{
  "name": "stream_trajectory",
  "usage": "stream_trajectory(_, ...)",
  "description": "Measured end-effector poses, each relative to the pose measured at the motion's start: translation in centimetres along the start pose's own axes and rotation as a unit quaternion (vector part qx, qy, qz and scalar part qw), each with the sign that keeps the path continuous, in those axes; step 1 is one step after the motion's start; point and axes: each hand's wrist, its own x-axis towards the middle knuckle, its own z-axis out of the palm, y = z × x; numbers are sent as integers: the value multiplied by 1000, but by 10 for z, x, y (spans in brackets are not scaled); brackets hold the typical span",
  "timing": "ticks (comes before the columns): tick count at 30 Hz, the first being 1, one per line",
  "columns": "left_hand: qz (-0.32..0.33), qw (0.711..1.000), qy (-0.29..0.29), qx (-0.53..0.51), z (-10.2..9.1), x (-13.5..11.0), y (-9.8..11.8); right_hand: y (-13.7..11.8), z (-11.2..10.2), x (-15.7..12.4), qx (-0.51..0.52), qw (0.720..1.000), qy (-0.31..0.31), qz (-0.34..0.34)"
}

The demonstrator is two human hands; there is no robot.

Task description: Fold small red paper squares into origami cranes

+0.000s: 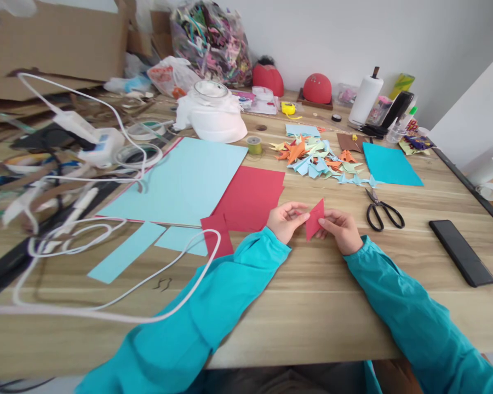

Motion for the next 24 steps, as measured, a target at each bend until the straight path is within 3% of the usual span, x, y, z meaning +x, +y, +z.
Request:
stream_trajectory(11, -99, 983, -5, -153, 2, -1, 9, -2, -1, -2, -22, 999, -47, 1)
stream_trajectory(16, -66, 988, 14, -139, 3, 0, 6, 0, 1, -2, -7, 1000, -3, -22)
stream_trajectory(19, -33, 993, -5, -114, 3, 0, 2, 1, 3, 0, -13, 999, 17, -33)
stream_trajectory(24, -9, 997, -39, -65, 3, -1, 0, 3, 3, 0, -34, 999, -3, -36)
